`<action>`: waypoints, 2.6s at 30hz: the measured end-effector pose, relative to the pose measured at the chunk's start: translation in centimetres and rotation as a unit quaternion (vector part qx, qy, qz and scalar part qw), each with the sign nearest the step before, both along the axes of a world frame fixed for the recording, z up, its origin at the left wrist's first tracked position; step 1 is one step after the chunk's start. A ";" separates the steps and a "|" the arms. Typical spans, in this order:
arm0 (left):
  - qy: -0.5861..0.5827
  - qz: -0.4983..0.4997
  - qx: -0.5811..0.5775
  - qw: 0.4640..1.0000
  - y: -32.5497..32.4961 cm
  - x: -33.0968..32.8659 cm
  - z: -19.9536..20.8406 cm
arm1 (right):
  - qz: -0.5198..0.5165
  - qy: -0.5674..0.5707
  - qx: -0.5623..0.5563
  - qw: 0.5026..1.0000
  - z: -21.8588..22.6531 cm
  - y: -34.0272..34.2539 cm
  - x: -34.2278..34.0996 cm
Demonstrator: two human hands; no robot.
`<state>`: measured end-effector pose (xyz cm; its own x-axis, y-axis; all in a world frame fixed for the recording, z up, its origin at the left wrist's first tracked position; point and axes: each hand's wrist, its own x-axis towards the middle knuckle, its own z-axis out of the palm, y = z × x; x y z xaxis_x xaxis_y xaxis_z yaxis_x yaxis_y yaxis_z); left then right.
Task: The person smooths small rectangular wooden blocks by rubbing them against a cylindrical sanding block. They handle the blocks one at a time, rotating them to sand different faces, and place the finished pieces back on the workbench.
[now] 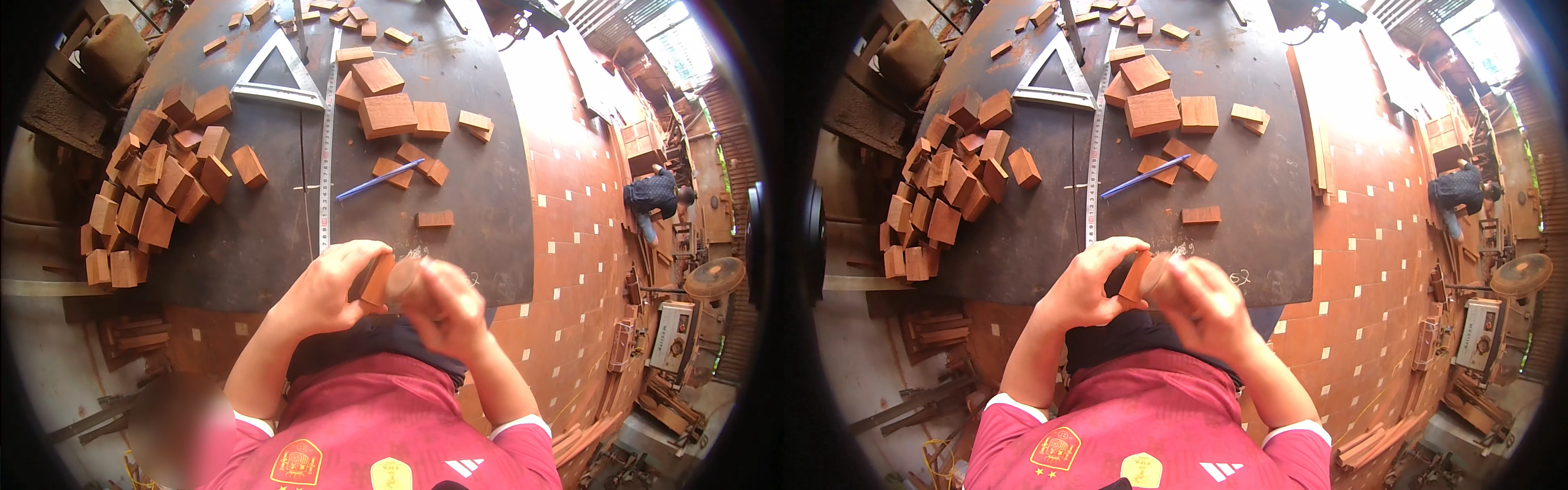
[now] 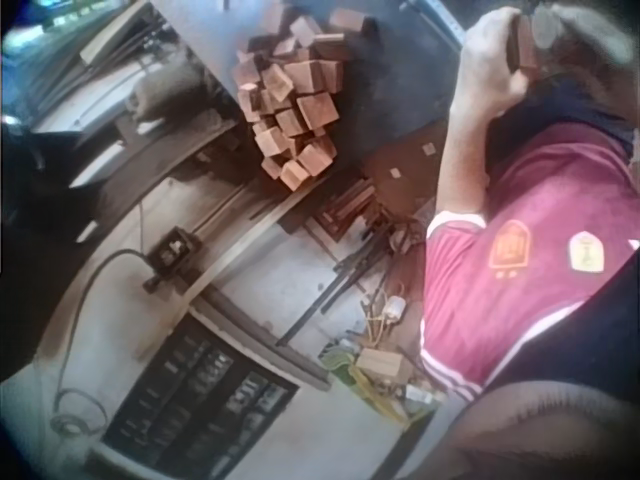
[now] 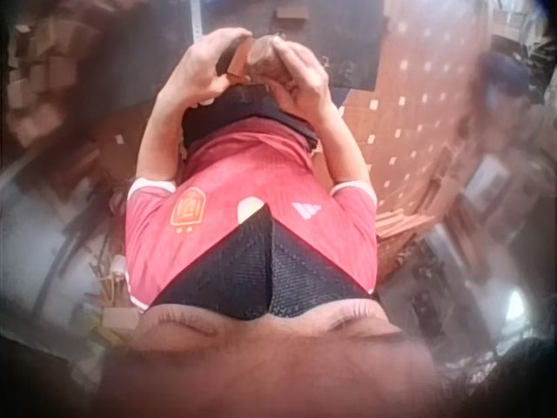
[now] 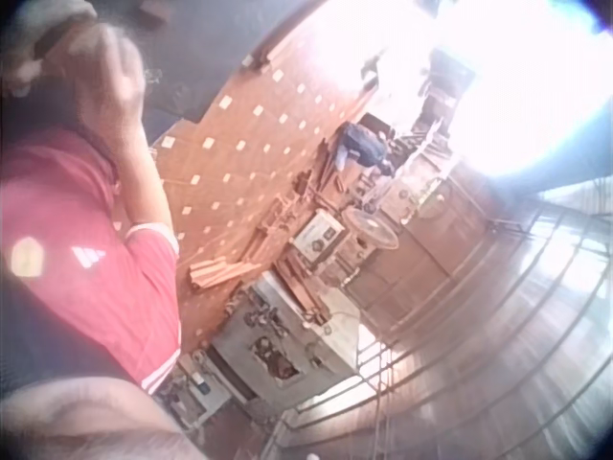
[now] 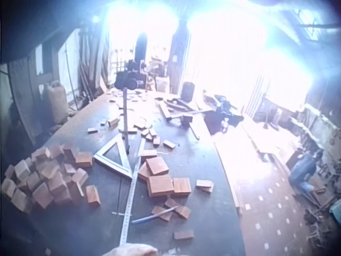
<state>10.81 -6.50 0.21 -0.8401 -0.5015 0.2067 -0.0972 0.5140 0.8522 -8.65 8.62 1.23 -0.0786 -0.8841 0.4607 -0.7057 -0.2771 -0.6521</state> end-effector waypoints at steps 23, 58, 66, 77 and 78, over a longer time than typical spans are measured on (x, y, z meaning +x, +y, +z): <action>0.005 -0.001 0.012 1.000 0.1 -0.1 -0.4 | 0.051 -0.036 0.044 0.997 0.6 1.7 1.5; 0.014 -0.001 0.020 1.000 0.4 -0.1 0.0 | -0.018 -0.033 0.029 0.999 0.4 0.3 0.2; 0.012 -0.005 0.017 1.000 0.3 -0.1 0.0 | -0.018 -0.045 0.042 0.998 0.4 0.2 -0.1; 0.016 -0.004 0.015 1.000 0.4 -0.3 -0.4 | -0.068 -0.014 0.034 0.997 0.4 -0.9 -0.7; 0.018 -0.005 0.017 1.000 0.4 -0.3 -0.4 | -0.070 -0.019 0.037 0.997 0.6 -0.9 -0.6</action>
